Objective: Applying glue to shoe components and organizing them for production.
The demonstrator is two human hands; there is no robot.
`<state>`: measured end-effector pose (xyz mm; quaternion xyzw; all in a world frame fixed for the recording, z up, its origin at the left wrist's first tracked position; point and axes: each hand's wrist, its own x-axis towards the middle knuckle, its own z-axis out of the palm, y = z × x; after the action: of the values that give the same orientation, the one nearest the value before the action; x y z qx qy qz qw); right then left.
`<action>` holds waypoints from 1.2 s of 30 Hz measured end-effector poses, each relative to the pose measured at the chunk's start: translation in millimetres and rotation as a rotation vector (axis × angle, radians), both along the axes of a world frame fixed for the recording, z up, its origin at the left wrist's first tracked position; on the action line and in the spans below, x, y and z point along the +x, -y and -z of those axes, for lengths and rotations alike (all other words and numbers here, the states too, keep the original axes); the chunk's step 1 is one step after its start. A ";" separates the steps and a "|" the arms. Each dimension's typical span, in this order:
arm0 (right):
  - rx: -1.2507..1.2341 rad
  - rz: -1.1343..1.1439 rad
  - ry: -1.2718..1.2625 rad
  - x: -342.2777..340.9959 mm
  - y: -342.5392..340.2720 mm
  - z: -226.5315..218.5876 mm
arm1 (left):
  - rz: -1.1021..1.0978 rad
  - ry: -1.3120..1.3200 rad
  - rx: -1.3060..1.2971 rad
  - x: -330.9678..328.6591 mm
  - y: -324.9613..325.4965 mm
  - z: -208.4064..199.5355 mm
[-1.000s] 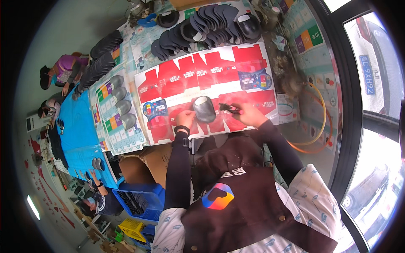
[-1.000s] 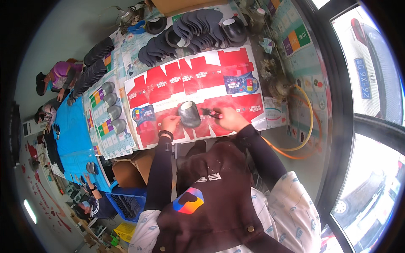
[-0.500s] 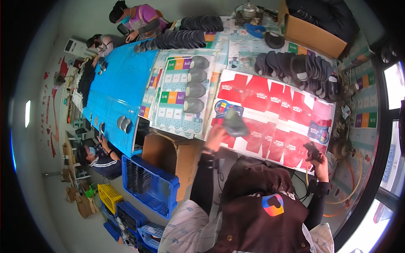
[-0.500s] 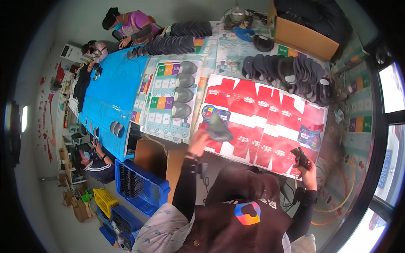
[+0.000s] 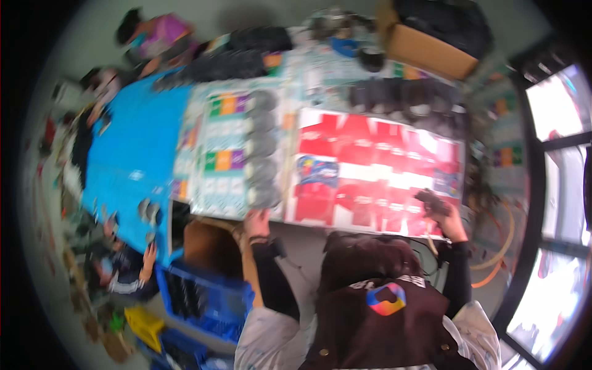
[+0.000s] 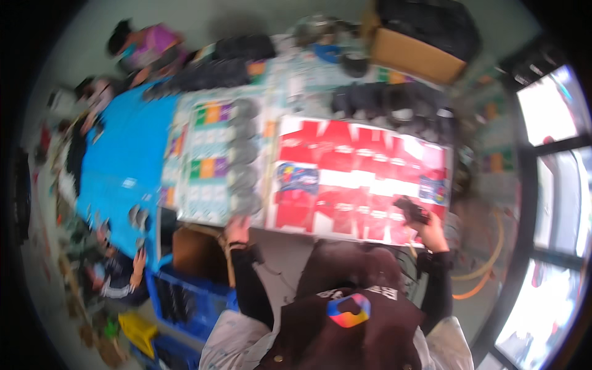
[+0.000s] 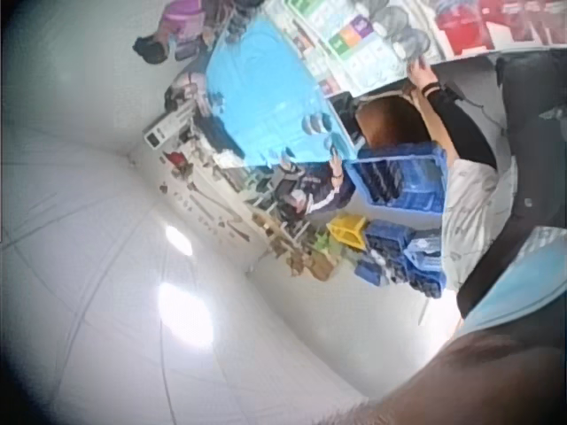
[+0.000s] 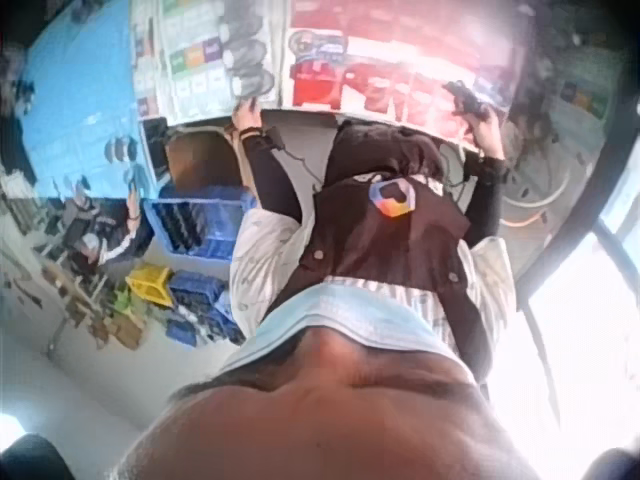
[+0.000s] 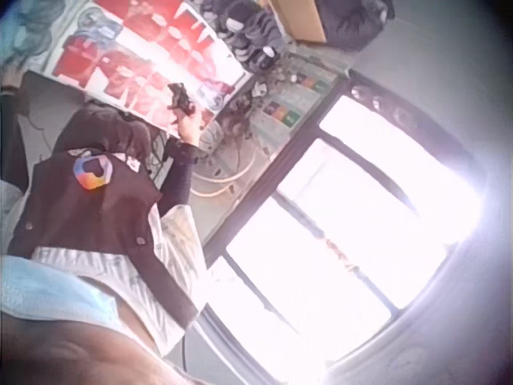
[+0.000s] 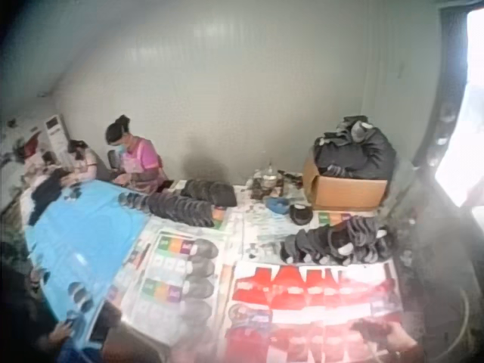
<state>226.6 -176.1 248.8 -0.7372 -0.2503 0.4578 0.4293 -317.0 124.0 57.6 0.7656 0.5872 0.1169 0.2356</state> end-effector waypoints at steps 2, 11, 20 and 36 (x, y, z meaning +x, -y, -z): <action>0.039 -0.039 -0.073 -15.0 -27.2 -6.1 | -0.583 0.899 -0.144 -61.6 21.2 40.4; -0.103 0.261 -0.012 -23.7 28.8 -38.3 | 0.125 0.614 0.336 295.5 -64.8 -90.3; -0.152 0.272 0.002 -59.3 61.5 -73.6 | 0.409 -0.075 0.689 438.6 -205.8 -49.1; 0.008 0.147 -0.123 36.9 66.0 -15.8 | 0.001 0.894 -0.932 282.2 48.7 -149.1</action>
<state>263.5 -242.1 264.5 -0.7224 -0.1706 0.4683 0.4793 -34.7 75.3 206.7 0.4608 0.4213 0.1572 0.7652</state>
